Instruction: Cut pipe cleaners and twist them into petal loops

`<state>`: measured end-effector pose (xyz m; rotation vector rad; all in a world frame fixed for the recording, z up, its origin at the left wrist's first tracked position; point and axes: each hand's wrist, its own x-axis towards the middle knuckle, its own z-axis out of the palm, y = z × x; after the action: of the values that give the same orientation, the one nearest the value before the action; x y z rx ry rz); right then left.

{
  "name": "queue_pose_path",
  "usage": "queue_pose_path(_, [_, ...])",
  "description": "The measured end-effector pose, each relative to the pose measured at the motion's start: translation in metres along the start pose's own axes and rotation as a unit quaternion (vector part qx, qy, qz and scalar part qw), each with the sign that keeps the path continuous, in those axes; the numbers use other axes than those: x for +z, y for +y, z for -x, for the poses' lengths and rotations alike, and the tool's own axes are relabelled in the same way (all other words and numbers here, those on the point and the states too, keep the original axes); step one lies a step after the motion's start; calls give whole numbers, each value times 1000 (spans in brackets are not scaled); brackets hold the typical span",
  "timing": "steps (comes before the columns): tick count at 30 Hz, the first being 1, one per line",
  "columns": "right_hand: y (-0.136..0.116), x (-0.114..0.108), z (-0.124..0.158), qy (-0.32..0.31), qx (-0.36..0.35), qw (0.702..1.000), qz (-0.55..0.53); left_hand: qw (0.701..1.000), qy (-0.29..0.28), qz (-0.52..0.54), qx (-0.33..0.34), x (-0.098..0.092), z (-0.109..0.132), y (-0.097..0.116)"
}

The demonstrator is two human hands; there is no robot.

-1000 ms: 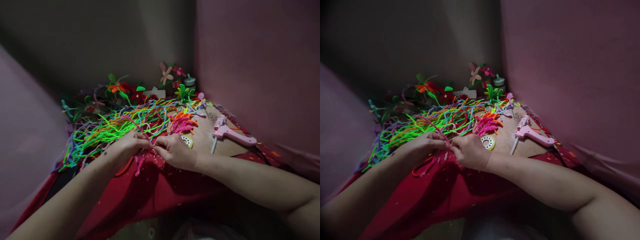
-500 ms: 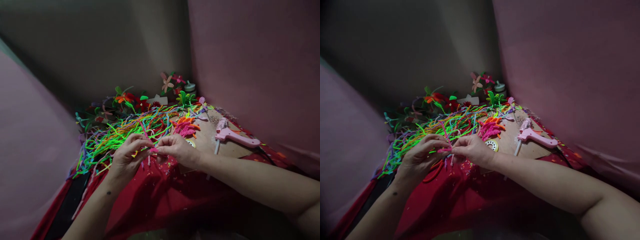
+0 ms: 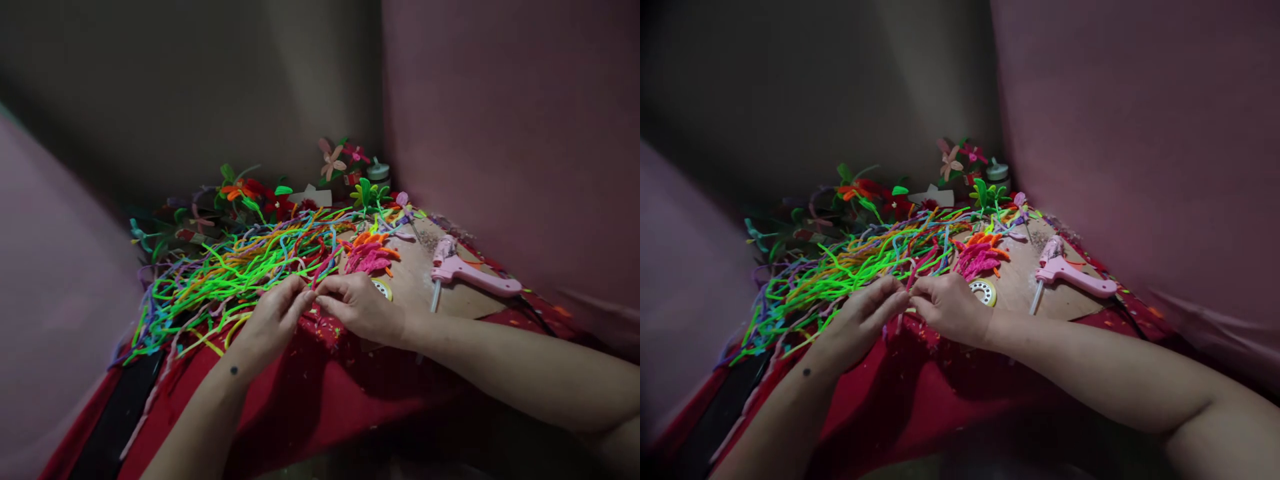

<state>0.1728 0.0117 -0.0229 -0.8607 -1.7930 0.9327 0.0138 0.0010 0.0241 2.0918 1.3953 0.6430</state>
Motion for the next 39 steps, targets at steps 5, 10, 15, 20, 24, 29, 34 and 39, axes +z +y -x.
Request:
queue_pose_path(5, [1, -6, -10, -105, 202, 931, -284, 998, 40, -45, 36, -5, 4, -7])
queue_pose_path(10, [1, -3, -11, -89, 208, 936, -268, 997, 48, -51, 15, -6, 4, -18])
queue_pose_path(15, [-2, 0, -9, -35, 178, 958, -220, 997, 46, -59, 28, -7, 6, -18])
queue_pose_path(20, [-3, -2, -9, -102, 230, 938, -239, 998, 65, 12, 1, -10, 9, -15])
queue_pose_path(24, [-3, -1, -2, -7, 73, 997, -3, 989, 40, 128, -63, -11, 9, -17])
queue_pose_path(29, [-5, -2, 2, 73, -204, 965, 151, 989, -3, 130, -68, -12, 8, -16])
queue_pose_path(34, [-7, -7, -1, 27, -283, 922, 262, 998, -54, 12, 5, -9, 12, -10])
queue_pose_path(39, [-7, -5, -3, -35, -50, 994, 95, 998, -27, 59, -23, -6, 13, -10])
